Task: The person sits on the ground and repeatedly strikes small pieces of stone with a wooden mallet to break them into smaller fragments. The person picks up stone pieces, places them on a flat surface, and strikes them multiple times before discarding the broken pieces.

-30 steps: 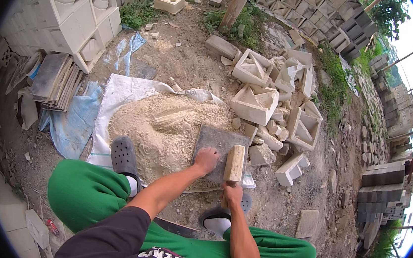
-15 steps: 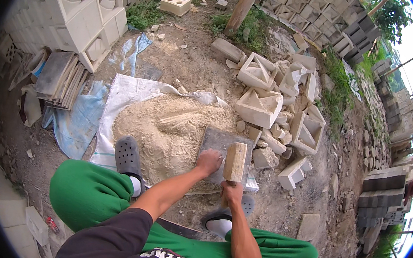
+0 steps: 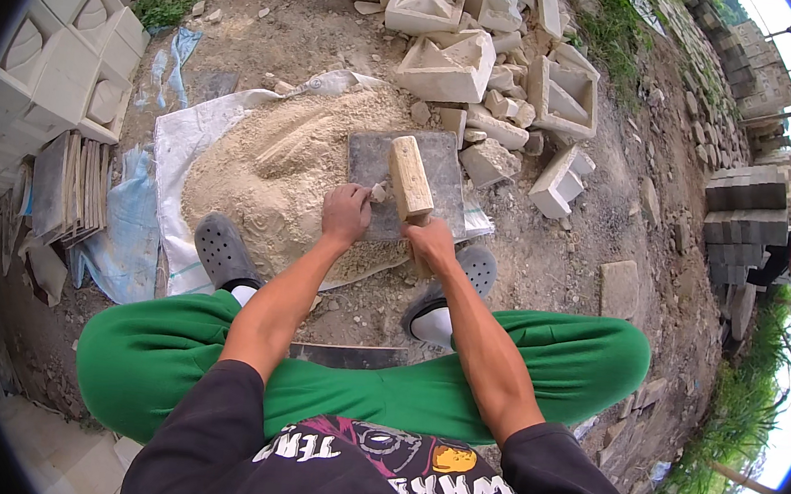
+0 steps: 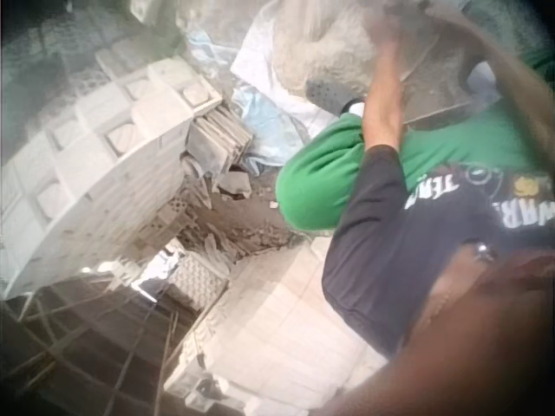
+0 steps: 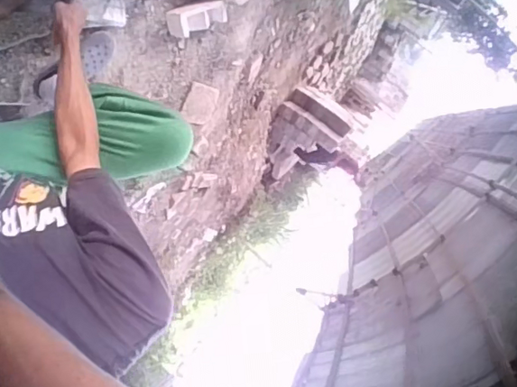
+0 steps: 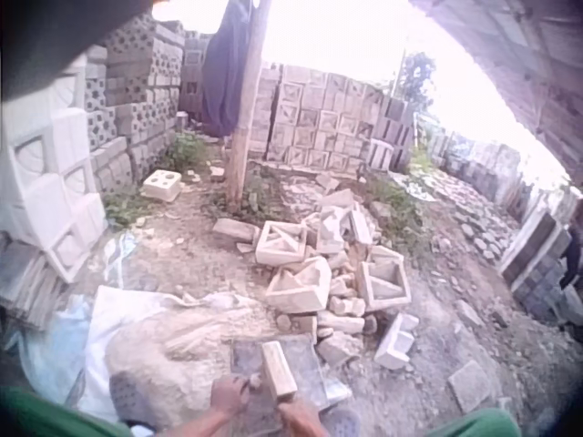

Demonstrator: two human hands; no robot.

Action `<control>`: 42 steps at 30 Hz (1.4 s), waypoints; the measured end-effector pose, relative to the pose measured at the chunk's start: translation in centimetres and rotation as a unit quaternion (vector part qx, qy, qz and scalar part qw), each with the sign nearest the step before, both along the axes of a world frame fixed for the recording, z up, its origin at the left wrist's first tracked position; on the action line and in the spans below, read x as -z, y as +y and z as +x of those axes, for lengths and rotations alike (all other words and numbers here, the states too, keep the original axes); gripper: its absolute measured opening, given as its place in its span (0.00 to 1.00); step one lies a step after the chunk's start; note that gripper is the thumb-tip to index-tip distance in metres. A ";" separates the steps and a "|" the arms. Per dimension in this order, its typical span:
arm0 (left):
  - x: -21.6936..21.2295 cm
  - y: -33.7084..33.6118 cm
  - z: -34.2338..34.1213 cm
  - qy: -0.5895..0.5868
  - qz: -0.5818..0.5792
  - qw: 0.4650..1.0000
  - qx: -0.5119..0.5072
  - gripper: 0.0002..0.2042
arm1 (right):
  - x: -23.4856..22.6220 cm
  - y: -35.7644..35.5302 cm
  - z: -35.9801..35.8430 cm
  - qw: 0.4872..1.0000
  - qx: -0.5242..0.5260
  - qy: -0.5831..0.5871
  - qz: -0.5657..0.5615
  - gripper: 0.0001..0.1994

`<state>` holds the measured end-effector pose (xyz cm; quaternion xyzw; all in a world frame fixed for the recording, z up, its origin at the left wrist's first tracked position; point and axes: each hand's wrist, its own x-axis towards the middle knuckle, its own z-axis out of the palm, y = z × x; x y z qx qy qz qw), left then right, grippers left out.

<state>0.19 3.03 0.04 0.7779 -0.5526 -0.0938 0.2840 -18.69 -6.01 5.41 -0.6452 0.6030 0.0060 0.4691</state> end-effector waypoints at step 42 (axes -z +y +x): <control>-1.0 -3.1 -2.1 -0.004 0.058 0.998 0.012 0.19 | 0.6 3.0 -2.1 0.998 0.048 -0.045 -0.015 0.21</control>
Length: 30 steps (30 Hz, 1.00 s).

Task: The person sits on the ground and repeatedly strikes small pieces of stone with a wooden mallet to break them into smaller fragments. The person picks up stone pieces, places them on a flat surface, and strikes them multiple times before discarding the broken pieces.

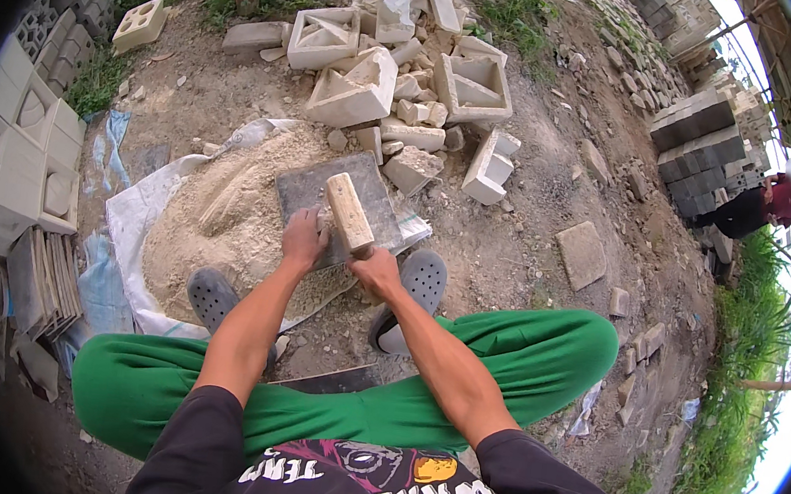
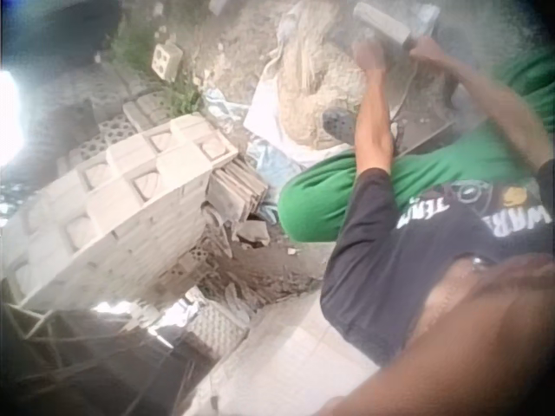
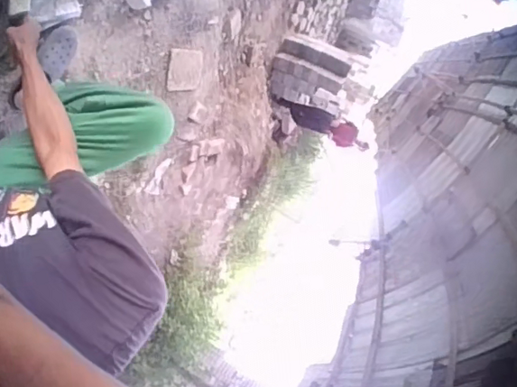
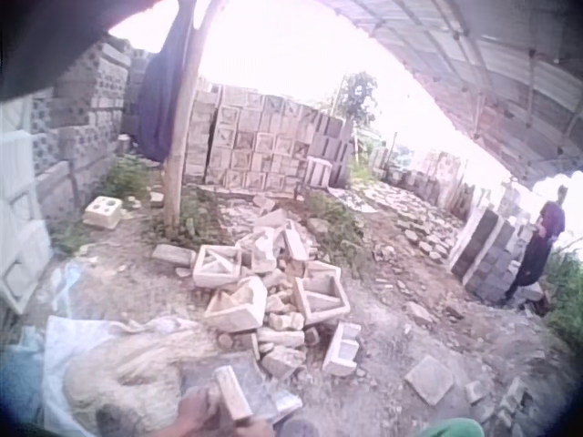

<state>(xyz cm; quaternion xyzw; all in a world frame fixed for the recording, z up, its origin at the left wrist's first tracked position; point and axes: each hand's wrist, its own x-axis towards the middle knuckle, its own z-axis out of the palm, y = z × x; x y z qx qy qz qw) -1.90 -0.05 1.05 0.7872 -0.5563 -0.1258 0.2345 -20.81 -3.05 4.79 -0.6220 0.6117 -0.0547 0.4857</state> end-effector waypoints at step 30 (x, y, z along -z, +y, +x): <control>1.0 0.2 0.6 0.168 -0.114 0.978 -0.042 0.12 | -0.3 -0.3 -0.1 0.999 0.017 -0.006 -0.031 0.21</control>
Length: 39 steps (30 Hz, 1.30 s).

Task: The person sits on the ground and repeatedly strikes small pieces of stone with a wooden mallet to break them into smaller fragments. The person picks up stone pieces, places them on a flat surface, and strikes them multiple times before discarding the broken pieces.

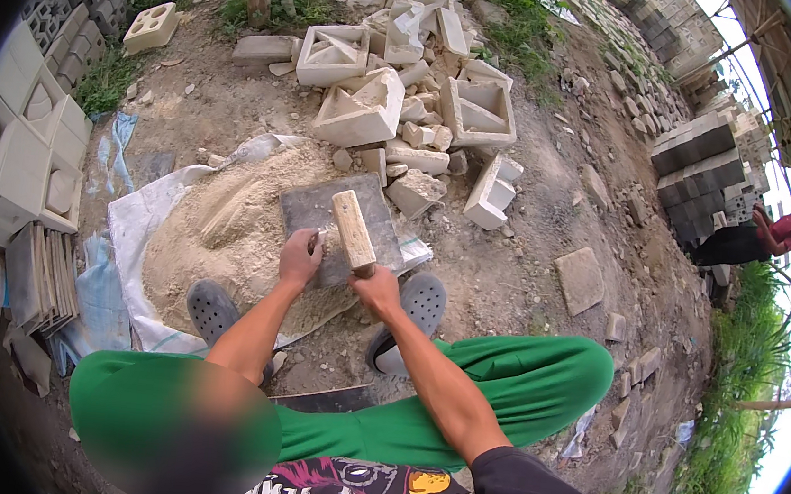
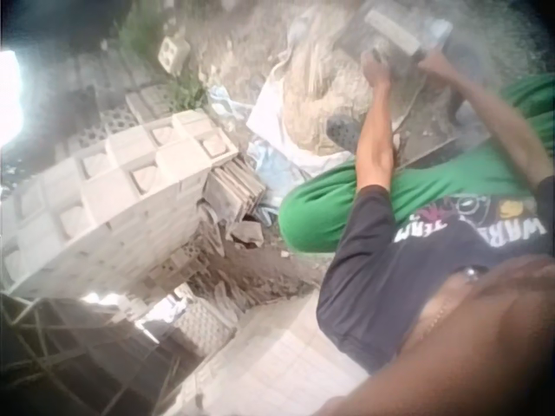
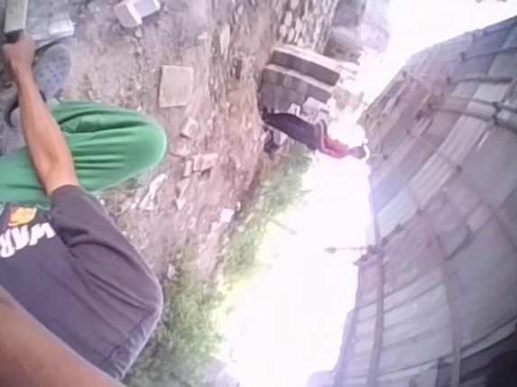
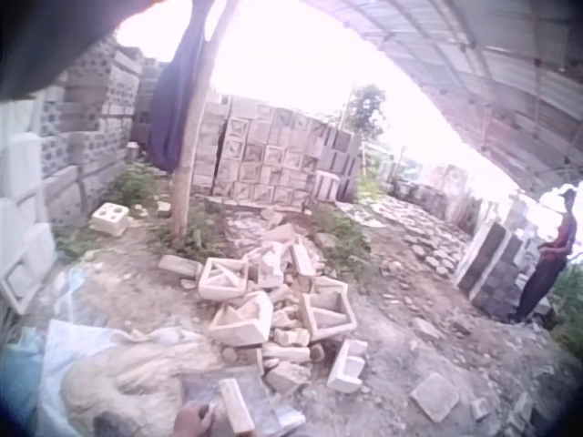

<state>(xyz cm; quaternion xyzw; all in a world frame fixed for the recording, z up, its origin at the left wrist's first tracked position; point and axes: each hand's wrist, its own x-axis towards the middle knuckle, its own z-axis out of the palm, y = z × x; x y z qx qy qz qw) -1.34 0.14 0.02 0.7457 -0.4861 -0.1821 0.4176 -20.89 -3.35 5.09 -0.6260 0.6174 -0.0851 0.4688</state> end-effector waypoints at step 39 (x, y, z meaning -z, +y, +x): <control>-0.3 -3.3 1.9 0.095 0.240 0.962 -0.092 0.08 | -3.4 -2.4 2.0 0.995 0.029 -0.083 0.049 0.13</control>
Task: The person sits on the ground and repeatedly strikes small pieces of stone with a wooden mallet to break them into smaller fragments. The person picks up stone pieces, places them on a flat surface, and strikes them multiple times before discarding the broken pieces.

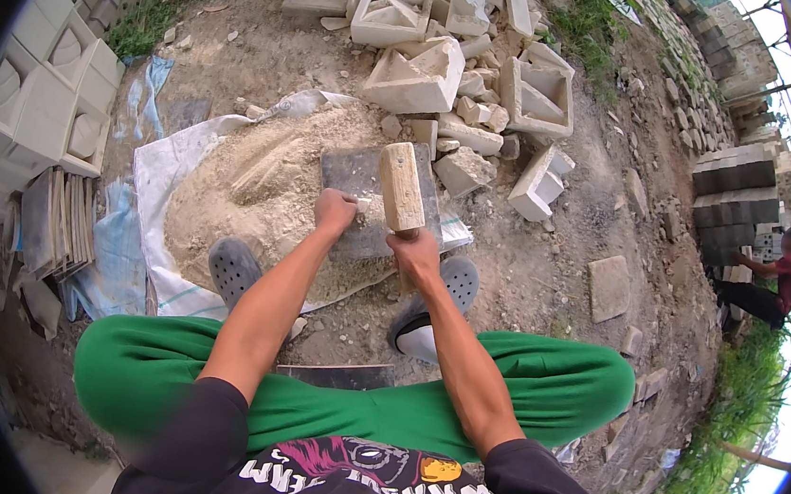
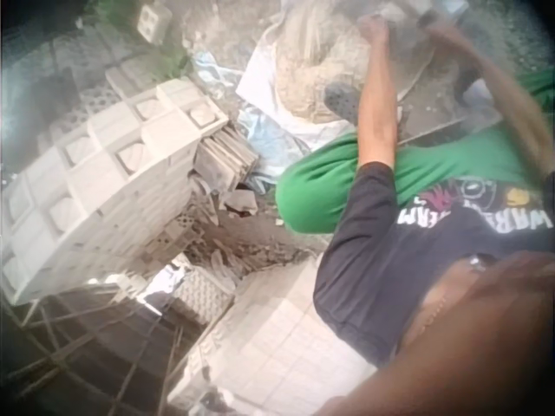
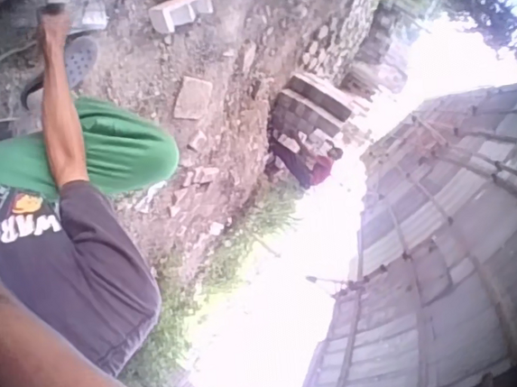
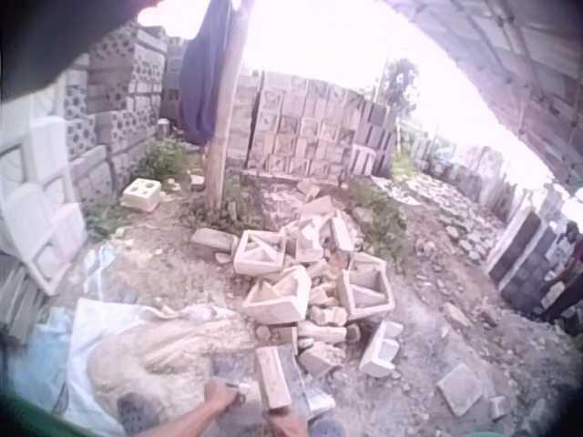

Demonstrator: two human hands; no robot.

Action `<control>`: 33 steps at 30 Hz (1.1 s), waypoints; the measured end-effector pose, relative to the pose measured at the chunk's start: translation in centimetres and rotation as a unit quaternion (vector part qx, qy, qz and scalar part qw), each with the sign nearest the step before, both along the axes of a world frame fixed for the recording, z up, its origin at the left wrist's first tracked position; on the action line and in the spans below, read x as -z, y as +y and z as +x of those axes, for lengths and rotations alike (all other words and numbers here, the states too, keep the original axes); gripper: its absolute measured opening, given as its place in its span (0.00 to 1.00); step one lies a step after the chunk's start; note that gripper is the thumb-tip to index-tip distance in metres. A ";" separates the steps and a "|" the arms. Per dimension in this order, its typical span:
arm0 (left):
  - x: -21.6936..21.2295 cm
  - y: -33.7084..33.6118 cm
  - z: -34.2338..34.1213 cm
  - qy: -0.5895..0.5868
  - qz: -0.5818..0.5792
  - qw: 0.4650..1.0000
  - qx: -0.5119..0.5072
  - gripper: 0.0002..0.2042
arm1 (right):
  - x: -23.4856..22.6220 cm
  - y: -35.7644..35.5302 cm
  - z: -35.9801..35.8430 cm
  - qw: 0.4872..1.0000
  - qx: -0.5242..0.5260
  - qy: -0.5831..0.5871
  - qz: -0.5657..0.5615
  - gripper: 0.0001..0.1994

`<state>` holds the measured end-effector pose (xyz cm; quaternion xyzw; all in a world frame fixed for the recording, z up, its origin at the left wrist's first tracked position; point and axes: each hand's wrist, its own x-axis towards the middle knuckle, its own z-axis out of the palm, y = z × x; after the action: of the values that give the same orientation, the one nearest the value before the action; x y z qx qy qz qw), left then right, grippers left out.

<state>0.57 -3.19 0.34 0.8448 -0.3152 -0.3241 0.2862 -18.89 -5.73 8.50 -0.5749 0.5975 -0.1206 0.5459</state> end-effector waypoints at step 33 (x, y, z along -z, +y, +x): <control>-0.7 -1.1 0.5 0.017 -0.004 0.999 -0.038 0.12 | 1.7 -1.8 1.6 0.978 -0.145 0.147 0.021 0.19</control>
<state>1.05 -4.30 1.06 0.8496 -0.2791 -0.3260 0.3067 -17.29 -7.57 6.81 -0.6556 0.5837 0.0580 0.4756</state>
